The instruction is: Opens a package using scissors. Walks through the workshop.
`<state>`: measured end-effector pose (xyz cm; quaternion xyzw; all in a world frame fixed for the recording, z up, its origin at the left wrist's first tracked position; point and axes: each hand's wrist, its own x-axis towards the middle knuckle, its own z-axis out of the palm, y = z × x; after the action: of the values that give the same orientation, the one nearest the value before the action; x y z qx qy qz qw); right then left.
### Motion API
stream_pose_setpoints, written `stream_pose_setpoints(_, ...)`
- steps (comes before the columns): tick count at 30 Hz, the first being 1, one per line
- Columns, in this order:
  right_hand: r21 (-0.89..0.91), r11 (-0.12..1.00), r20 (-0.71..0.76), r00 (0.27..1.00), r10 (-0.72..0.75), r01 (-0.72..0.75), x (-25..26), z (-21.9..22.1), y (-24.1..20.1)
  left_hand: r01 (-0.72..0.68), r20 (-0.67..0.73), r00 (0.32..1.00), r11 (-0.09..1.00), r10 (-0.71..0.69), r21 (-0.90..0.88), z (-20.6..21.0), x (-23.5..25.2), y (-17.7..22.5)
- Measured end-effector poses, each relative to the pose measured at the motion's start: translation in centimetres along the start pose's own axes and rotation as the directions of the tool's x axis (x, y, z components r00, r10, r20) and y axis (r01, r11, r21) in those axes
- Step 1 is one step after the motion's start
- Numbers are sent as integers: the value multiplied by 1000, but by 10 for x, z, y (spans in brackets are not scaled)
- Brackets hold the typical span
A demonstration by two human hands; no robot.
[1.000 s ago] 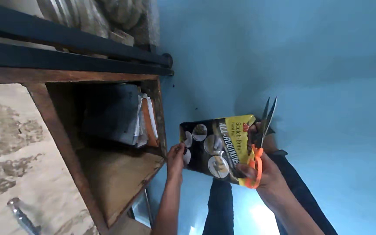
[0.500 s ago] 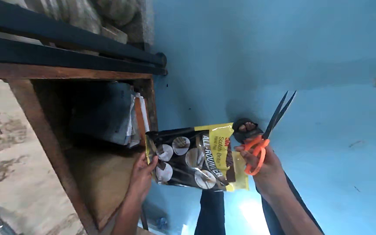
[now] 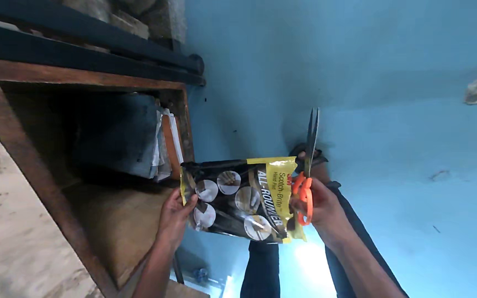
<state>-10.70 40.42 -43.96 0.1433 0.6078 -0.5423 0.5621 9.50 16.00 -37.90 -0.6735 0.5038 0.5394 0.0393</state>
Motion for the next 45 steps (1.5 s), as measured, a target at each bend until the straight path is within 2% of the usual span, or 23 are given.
stream_pose_setpoints(8,25,993,-177,978,-110,116,4,1,7,-38,20,999,999,38,-7,10,-1,-4)
stream_pose_setpoints(17,32,987,-174,974,-147,155,6,-6,9,-60,22,998,998,60,-24,8,-2,-6)
stream_pose_setpoints(28,47,993,-230,969,-96,110,9,-15,8,-85,-18,996,993,84,-85,18,5,-1)
stream_pose_setpoints(32,22,997,-166,984,-69,74,10,-26,11,-152,73,986,988,151,5,12,6,-2)
stream_pose_setpoints(37,-3,999,-172,984,-43,43,9,-24,9,-237,159,962,968,222,81,4,4,2)
stream_pose_setpoints(42,88,995,-206,978,-20,39,10,-25,5,-318,174,940,938,292,141,2,4,7)
stream_pose_setpoints(45,110,993,-210,977,-26,50,10,-26,2,-314,155,945,928,287,199,-7,7,5)
